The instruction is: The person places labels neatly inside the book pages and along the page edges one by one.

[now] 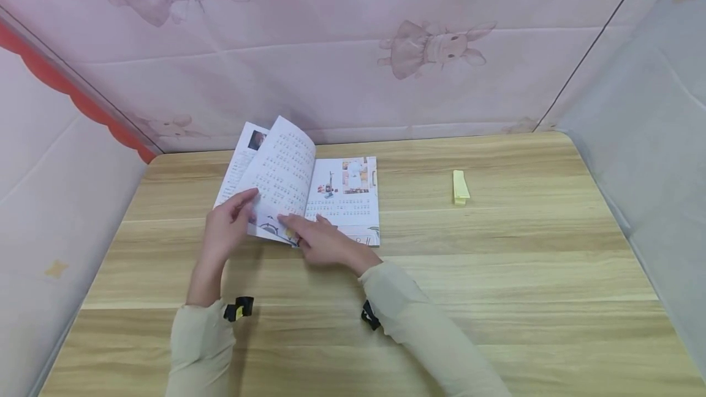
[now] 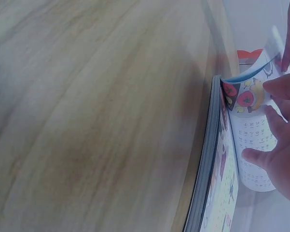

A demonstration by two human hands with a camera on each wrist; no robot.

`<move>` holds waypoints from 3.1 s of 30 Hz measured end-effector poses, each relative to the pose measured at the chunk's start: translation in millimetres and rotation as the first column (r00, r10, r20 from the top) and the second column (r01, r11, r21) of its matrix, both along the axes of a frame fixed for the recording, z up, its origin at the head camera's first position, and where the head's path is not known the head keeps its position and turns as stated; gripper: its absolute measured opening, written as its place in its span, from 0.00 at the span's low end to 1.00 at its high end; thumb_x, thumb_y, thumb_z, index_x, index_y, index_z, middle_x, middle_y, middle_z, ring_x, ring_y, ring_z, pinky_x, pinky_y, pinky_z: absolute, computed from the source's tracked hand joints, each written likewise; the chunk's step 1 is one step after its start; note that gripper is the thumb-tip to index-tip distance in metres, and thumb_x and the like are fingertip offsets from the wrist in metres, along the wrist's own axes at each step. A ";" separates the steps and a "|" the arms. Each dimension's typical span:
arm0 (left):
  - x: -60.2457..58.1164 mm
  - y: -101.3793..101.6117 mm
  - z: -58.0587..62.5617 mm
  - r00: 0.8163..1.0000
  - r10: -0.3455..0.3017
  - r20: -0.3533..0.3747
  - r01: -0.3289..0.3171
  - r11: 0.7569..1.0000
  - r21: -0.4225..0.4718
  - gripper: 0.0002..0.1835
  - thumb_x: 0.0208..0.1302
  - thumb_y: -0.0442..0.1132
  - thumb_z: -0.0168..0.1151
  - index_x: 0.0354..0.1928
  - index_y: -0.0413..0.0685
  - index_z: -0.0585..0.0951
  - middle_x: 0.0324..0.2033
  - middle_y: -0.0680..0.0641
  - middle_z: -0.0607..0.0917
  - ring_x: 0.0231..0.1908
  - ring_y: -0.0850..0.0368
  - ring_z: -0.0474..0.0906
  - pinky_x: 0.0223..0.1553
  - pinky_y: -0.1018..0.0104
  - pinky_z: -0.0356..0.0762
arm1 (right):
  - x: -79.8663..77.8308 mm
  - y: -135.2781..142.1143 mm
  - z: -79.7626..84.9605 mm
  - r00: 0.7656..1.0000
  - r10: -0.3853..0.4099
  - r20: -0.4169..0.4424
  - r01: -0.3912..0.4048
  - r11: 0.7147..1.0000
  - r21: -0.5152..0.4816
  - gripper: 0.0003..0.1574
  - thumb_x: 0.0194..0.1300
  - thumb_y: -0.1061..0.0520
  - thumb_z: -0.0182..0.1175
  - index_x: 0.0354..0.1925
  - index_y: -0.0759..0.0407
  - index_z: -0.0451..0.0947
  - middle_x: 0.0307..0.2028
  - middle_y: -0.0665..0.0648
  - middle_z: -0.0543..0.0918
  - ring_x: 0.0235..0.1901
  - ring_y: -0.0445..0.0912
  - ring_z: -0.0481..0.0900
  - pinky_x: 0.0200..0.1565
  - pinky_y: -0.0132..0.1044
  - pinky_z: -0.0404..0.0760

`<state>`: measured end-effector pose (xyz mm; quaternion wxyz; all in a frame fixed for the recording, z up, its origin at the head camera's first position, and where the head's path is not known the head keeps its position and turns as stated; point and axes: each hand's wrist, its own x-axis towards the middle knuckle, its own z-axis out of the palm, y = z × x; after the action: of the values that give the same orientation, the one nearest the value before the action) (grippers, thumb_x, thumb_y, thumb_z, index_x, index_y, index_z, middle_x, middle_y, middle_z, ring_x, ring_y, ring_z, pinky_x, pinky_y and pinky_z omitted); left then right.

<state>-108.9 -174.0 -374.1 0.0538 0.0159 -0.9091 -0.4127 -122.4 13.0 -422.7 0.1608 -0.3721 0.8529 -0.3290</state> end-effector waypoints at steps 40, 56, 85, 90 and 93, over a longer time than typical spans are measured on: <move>-16.7 -1.5 -49.2 0.894 -0.173 0.414 0.335 0.871 -0.360 0.28 0.71 0.43 0.40 0.66 0.32 0.55 0.68 0.35 0.49 0.67 0.38 0.38 0.64 0.43 0.43 | -21.1 136.7 -6.2 0.925 -0.371 0.085 0.375 0.926 -0.040 0.27 0.65 0.62 0.51 0.62 0.66 0.63 0.61 0.65 0.68 0.37 0.57 0.75 0.45 0.49 0.73; -15.7 -6.0 -58.9 0.879 -0.161 0.449 0.337 0.876 -0.346 0.29 0.71 0.45 0.40 0.68 0.35 0.53 0.68 0.35 0.47 0.67 0.38 0.39 0.63 0.41 0.43 | -19.8 185.4 -8.6 0.897 -0.441 0.010 0.441 0.897 -0.023 0.24 0.66 0.62 0.51 0.58 0.71 0.66 0.57 0.67 0.71 0.57 0.62 0.66 0.57 0.56 0.65; -31.5 -21.9 -63.3 0.894 -0.164 0.416 0.307 0.901 -0.305 0.22 0.69 0.42 0.47 0.60 0.39 0.63 0.62 0.33 0.63 0.53 0.38 0.69 0.52 0.46 0.67 | -20.5 231.0 7.8 0.808 -0.588 -0.034 0.581 0.806 -0.115 0.19 0.67 0.60 0.50 0.53 0.70 0.72 0.49 0.69 0.77 0.43 0.62 0.77 0.43 0.53 0.76; -31.9 -24.7 -62.9 0.890 -0.152 0.429 0.295 0.910 -0.290 0.28 0.69 0.44 0.48 0.66 0.40 0.57 0.64 0.34 0.60 0.59 0.37 0.63 0.57 0.46 0.62 | -21.5 236.6 12.7 0.780 -0.623 -0.060 0.610 0.779 -0.144 0.19 0.68 0.60 0.50 0.52 0.71 0.72 0.47 0.68 0.79 0.40 0.59 0.77 0.41 0.49 0.75; -31.6 -25.8 -63.3 0.877 -0.164 0.451 0.313 0.908 -0.279 0.31 0.69 0.45 0.46 0.68 0.38 0.53 0.68 0.36 0.52 0.66 0.39 0.50 0.64 0.48 0.49 | -22.8 241.6 14.6 0.765 -0.638 -0.082 0.622 0.766 -0.160 0.18 0.68 0.61 0.50 0.52 0.71 0.73 0.46 0.68 0.79 0.40 0.58 0.77 0.41 0.45 0.74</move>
<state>-140.5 -199.7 -437.4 -0.1918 -0.0197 -0.9519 -0.2382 -145.2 254.6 -408.1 -0.0390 -0.0937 0.9150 -0.3904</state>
